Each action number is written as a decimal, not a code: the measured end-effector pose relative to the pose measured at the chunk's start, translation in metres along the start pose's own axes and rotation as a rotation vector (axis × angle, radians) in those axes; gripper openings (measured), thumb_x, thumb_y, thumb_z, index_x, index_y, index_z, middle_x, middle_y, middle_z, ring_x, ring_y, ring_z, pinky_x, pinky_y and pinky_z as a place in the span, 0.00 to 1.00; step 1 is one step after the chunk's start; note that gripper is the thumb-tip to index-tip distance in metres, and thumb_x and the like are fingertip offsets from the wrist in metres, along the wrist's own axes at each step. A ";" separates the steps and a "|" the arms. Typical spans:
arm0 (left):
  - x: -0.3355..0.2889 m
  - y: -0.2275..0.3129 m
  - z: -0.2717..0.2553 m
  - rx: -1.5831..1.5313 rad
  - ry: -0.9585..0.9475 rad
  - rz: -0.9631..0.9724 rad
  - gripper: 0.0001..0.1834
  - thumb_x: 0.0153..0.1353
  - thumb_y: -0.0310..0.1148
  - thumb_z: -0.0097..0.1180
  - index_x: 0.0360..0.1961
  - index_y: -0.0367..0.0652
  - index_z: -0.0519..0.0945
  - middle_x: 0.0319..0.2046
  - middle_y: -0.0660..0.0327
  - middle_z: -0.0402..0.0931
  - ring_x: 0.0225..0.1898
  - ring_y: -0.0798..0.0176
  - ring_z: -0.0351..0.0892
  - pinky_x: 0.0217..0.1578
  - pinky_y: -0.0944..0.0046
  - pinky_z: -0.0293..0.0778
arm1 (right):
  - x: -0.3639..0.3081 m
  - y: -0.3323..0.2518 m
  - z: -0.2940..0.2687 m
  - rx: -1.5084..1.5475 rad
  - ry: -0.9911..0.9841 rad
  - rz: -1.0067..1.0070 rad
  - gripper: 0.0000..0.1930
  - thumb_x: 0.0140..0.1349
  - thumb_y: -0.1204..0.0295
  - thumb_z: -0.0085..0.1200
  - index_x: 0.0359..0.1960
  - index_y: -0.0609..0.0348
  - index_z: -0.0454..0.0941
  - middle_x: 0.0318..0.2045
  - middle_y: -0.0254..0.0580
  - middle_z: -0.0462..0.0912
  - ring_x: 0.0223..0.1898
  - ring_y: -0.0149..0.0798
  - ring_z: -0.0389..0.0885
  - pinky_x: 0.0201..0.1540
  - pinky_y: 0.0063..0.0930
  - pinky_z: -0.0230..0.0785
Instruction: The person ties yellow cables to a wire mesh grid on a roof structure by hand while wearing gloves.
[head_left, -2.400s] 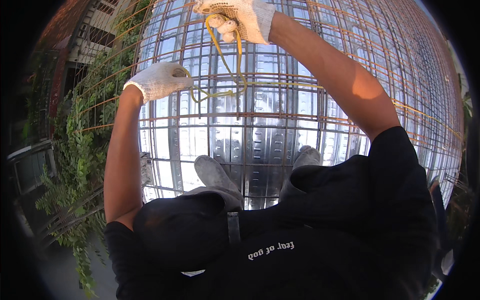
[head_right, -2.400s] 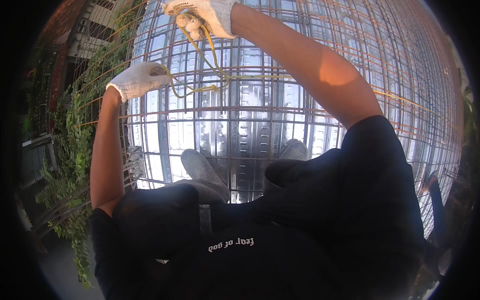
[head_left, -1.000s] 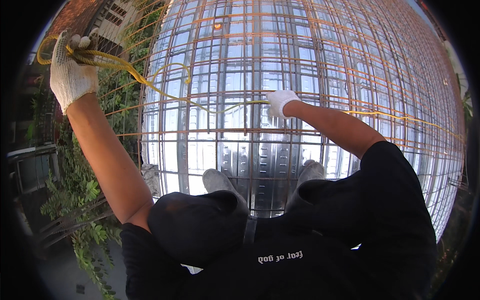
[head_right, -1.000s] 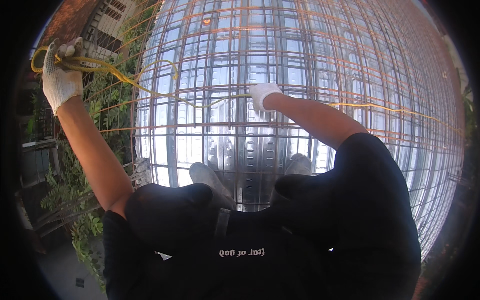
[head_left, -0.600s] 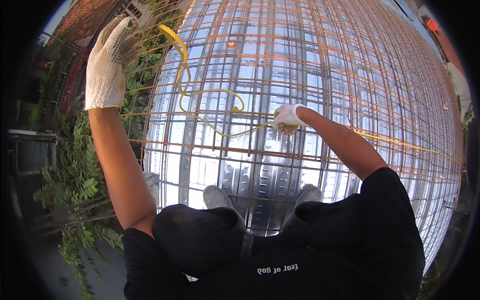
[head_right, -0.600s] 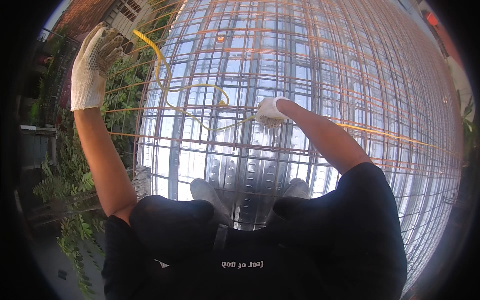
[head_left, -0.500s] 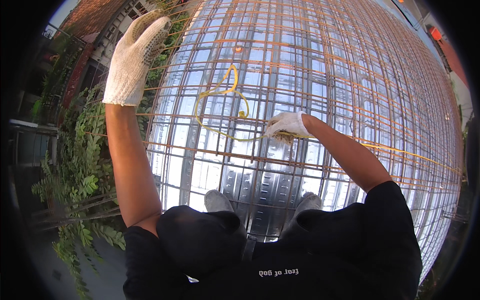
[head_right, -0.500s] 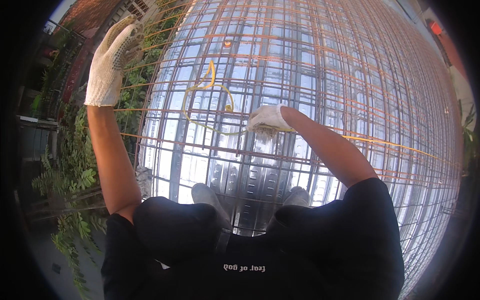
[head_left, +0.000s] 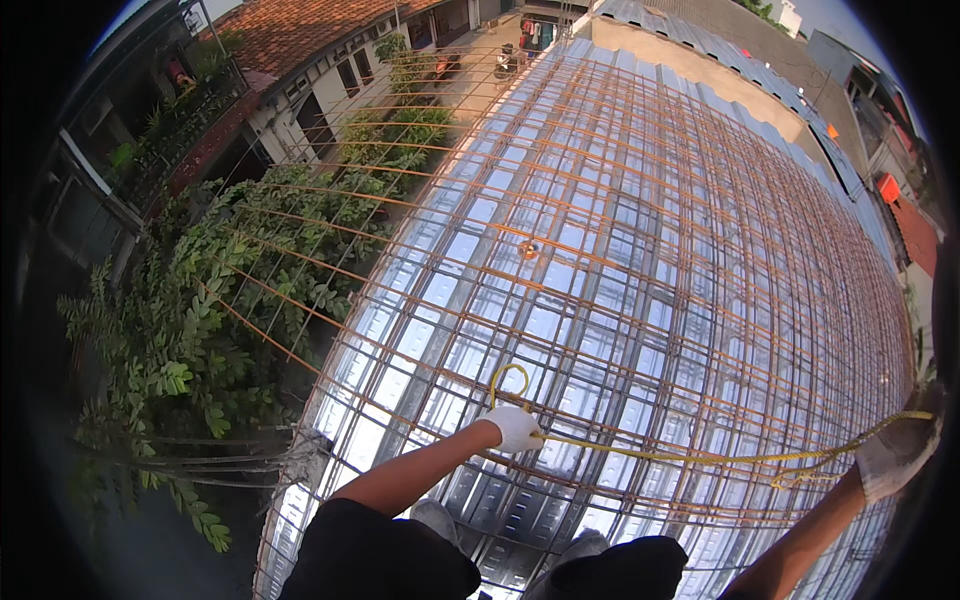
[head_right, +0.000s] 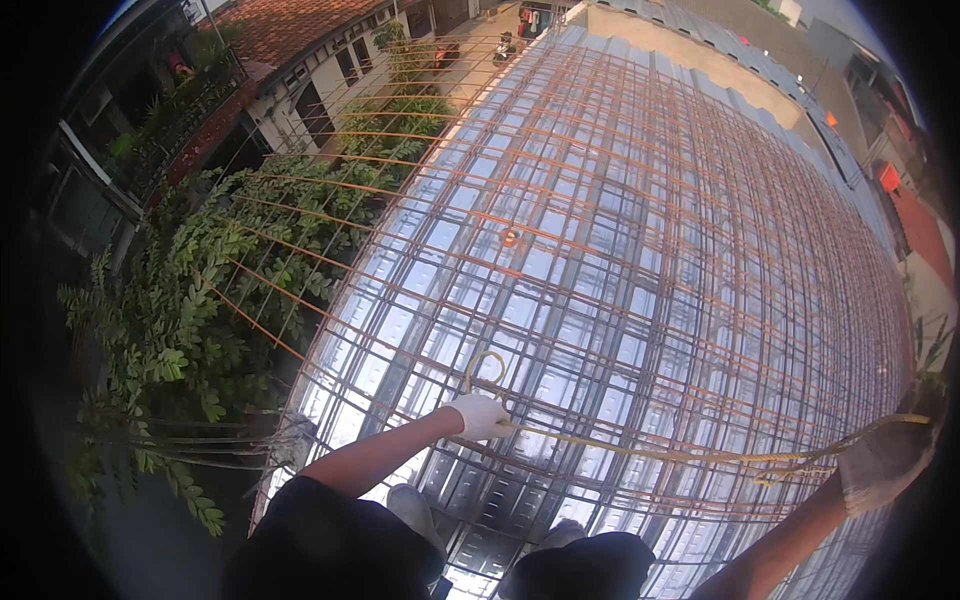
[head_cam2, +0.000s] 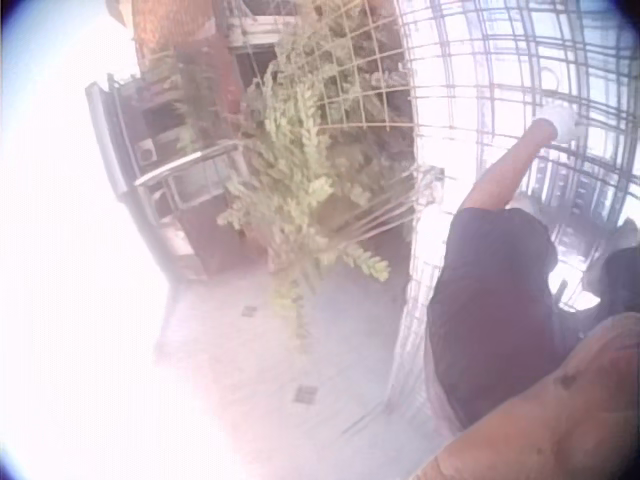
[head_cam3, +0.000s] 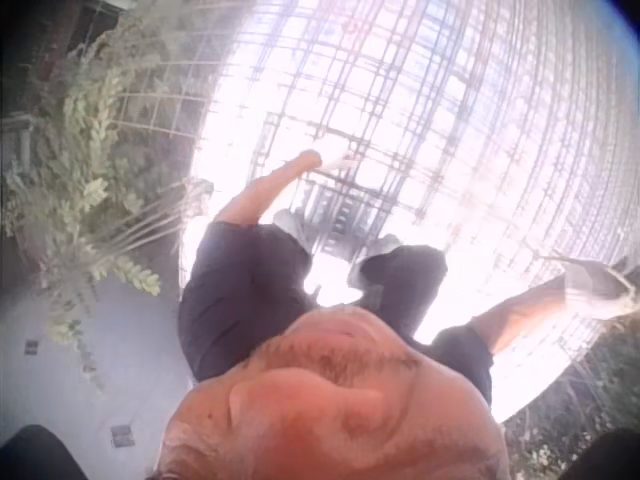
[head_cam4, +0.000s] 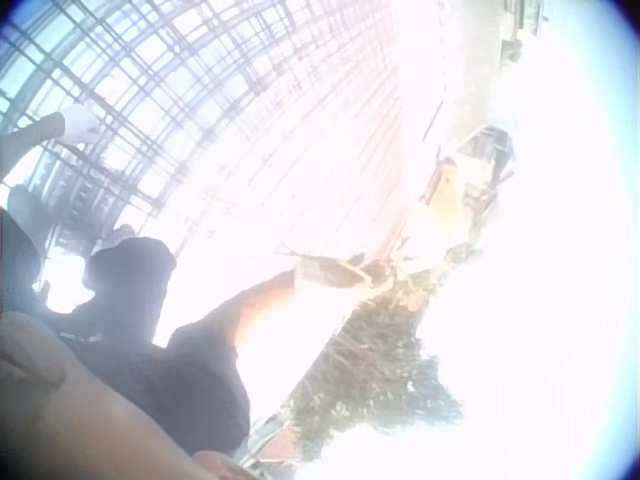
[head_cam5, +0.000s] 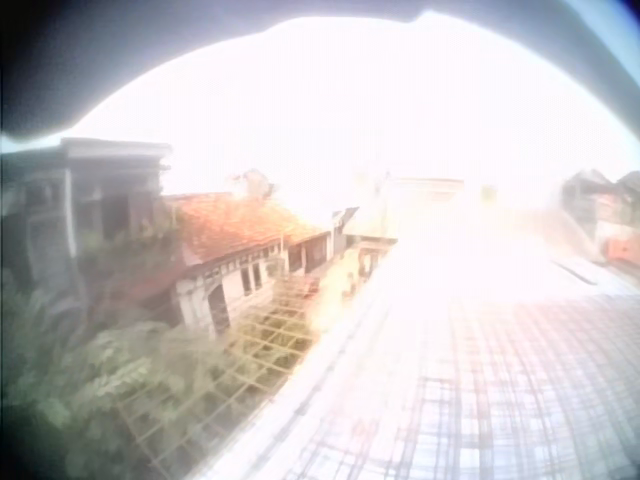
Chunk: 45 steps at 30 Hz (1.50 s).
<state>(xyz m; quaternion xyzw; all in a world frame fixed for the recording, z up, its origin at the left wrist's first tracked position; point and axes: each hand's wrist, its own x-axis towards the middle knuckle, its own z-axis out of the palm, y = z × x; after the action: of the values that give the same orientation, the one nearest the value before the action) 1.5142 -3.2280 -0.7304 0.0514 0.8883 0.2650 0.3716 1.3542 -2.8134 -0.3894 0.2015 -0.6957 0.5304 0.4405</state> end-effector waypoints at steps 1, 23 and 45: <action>-0.020 -0.004 0.007 -0.038 0.000 -0.015 0.27 0.71 0.54 0.50 0.51 0.43 0.88 0.41 0.47 0.88 0.45 0.42 0.88 0.51 0.45 0.80 | -0.006 0.003 -0.018 -0.132 0.015 0.023 0.31 0.80 0.59 0.38 0.75 0.71 0.61 0.75 0.51 0.64 0.75 0.47 0.62 0.78 0.46 0.50; -0.544 0.502 -0.217 -0.562 0.287 0.253 0.16 0.76 0.42 0.46 0.46 0.41 0.80 0.31 0.50 0.80 0.32 0.47 0.83 0.36 0.50 0.76 | 0.038 -0.317 -0.122 0.393 -1.181 1.864 0.17 0.76 0.61 0.57 0.54 0.61 0.82 0.41 0.41 0.88 0.41 0.41 0.88 0.43 0.40 0.80; -0.736 0.309 -0.294 -1.044 0.429 0.041 0.28 0.73 0.56 0.54 0.42 0.39 0.88 0.32 0.51 0.87 0.34 0.54 0.87 0.41 0.56 0.80 | 0.093 -0.514 0.076 0.302 -1.995 1.079 0.23 0.78 0.56 0.52 0.55 0.67 0.84 0.43 0.42 0.88 0.42 0.34 0.84 0.44 0.32 0.76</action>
<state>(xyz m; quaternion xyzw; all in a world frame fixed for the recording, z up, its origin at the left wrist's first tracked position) 1.8083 -3.3034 0.0636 -0.1768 0.6939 0.6809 0.1534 1.6588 -3.0487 -0.0284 0.2585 -0.6605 0.3323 -0.6217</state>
